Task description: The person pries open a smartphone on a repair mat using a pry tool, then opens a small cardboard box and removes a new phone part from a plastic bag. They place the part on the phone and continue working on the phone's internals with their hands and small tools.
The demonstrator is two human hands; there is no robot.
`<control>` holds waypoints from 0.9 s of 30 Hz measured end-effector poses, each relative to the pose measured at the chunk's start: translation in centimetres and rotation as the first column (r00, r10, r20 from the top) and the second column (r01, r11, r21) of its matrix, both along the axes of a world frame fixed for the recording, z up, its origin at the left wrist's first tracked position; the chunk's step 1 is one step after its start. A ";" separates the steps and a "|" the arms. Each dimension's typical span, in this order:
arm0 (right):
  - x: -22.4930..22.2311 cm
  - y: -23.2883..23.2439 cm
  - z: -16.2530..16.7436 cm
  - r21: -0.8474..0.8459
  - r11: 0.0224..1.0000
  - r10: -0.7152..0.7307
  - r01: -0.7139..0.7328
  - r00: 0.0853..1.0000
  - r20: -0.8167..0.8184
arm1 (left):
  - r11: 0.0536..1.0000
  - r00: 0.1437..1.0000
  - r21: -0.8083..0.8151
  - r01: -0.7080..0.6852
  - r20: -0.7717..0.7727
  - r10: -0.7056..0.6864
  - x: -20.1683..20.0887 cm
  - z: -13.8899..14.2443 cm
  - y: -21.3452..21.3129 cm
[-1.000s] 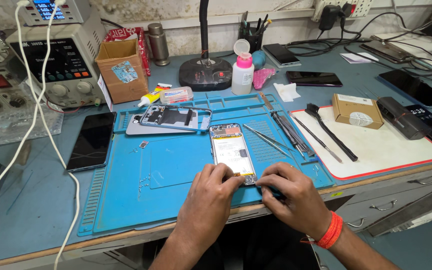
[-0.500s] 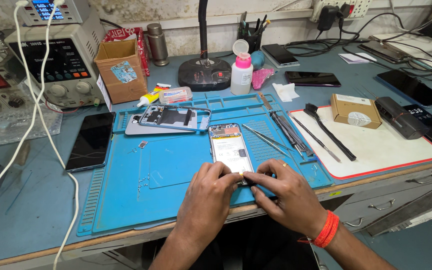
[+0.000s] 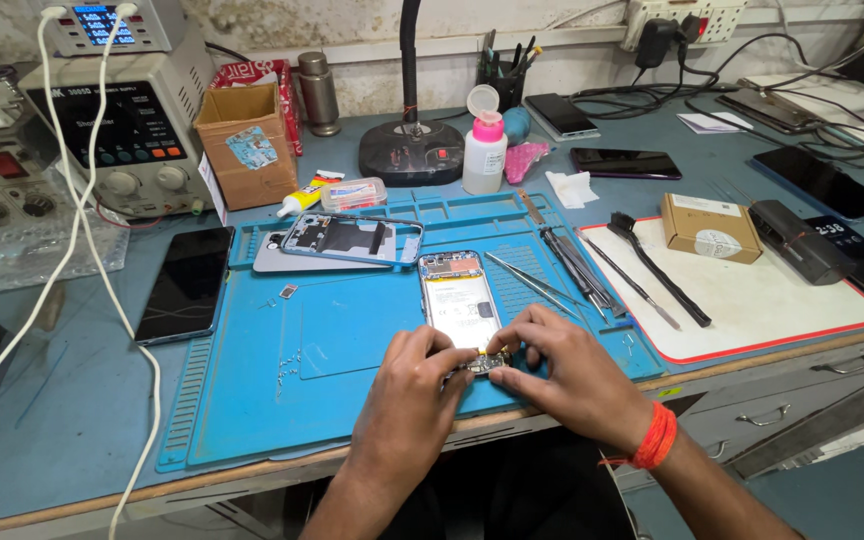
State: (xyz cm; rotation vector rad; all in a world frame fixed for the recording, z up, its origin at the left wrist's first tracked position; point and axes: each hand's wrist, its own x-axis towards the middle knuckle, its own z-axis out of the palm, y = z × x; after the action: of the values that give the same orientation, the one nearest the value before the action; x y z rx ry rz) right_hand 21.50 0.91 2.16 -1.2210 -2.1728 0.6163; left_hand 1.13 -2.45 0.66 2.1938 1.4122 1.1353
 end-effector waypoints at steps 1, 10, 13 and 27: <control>0.1 0.2 -0.1 0.000 1.000 0.017 -0.017 1.000 -0.018 | 1.000 1.000 0.006 0.013 0.022 -0.013 -0.2 0.0 0.2; 0.8 2.7 0.6 -0.192 0.977 0.100 -0.096 0.995 0.012 | 0.998 0.998 -0.046 0.034 0.049 -0.032 -0.9 -0.5 0.7; 0.5 3.3 1.3 -0.211 0.973 0.111 -0.094 0.991 0.073 | 0.998 0.998 -0.056 0.037 0.054 -0.034 -0.9 -0.4 0.6; 0.5 3.0 2.6 -0.109 0.973 0.214 -0.204 0.973 0.090 | 0.998 0.998 0.023 0.058 0.030 -0.059 -0.5 -0.3 0.2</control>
State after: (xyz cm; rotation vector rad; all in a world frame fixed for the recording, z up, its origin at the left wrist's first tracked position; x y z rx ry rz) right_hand 22.05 3.86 4.71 -1.1020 -2.4021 0.7725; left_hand 0.60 -2.23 0.36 2.2084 1.3202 1.1639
